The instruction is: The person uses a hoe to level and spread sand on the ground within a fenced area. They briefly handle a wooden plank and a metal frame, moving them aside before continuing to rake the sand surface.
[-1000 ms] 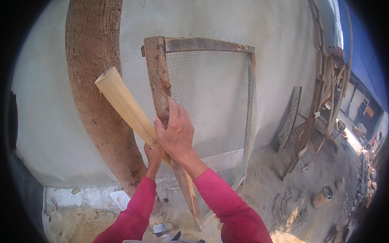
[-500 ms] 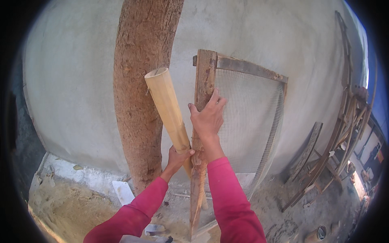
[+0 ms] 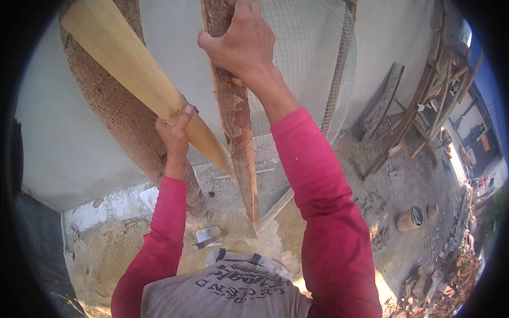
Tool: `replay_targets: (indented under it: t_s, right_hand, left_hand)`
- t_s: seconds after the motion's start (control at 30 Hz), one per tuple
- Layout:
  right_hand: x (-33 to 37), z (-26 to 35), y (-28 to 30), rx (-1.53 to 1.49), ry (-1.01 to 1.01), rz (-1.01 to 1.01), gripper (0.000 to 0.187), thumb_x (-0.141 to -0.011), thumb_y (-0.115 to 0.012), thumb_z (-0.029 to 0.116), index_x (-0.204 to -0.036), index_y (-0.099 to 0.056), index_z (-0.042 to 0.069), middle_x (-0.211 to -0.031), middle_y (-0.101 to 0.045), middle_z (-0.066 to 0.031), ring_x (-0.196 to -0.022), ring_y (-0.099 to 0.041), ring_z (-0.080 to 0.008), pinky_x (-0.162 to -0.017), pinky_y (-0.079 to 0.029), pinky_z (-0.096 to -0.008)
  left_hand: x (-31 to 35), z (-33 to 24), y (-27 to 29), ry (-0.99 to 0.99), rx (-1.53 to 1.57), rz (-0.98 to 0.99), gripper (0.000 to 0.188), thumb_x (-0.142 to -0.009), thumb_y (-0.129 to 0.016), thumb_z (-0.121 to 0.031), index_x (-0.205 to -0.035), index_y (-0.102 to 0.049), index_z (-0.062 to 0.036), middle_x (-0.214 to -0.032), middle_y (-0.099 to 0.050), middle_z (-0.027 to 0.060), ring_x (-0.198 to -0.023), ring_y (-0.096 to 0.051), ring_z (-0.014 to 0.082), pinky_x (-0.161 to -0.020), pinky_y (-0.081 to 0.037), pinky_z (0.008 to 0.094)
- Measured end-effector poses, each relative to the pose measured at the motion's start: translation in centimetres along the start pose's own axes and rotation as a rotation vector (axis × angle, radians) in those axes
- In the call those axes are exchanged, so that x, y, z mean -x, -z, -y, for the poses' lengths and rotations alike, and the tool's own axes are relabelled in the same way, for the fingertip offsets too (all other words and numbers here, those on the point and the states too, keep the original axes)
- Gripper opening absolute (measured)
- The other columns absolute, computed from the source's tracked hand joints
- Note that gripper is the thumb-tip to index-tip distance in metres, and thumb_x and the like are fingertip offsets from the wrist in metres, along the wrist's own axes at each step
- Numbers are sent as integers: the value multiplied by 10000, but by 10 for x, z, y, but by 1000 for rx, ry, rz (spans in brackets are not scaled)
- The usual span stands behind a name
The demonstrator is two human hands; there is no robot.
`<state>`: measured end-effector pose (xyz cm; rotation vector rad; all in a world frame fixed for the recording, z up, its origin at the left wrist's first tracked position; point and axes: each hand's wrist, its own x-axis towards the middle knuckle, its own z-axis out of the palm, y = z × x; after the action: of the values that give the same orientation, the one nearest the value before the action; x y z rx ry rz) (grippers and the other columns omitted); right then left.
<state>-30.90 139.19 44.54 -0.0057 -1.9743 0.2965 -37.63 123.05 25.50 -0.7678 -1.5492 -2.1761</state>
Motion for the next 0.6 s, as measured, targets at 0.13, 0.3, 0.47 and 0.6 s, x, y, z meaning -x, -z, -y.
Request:
replay_targets:
  t_s: [0.13,0.3,0.47,0.6]
  right_hand:
    - [11,-12,52,-200,35,-66,556,-754,-765,293,-1171,-601,-37,-984,-706,-223,-931,-701,-361,-823,-553,-425]
    - [22,-19,93,-225,52,-62,525,-740,-755,269,-1109,-613,-76,-917,-710,-247,-850,-714,-372,-765,-568,-431]
    - [28,-12,109,-168,6,-42,521,-725,-758,296,-1037,-612,-95,-904,-703,-264,-848,-708,-391,-763,-570,-445]
    - [33,-25,114,-185,-5,-98,563,-718,-764,305,-1063,-592,-105,-963,-694,-284,-915,-698,-406,-805,-564,-460]
  left_hand:
    - [9,-71,-13,4,69,7,344,-859,-761,-167,-1073,-599,47,-860,-685,135,-767,-684,220,-719,-565,346]
    - [37,-140,-6,93,37,9,407,-817,-783,-266,-1022,-636,53,-847,-690,153,-731,-689,225,-701,-573,338]
    - [80,-205,5,112,-122,69,572,-878,-671,-381,-1181,-558,91,-977,-674,240,-876,-697,294,-793,-584,409]
    - [114,-237,-5,186,-12,173,530,-892,-645,-360,-1159,-575,92,-996,-669,251,-958,-677,311,-872,-570,411]
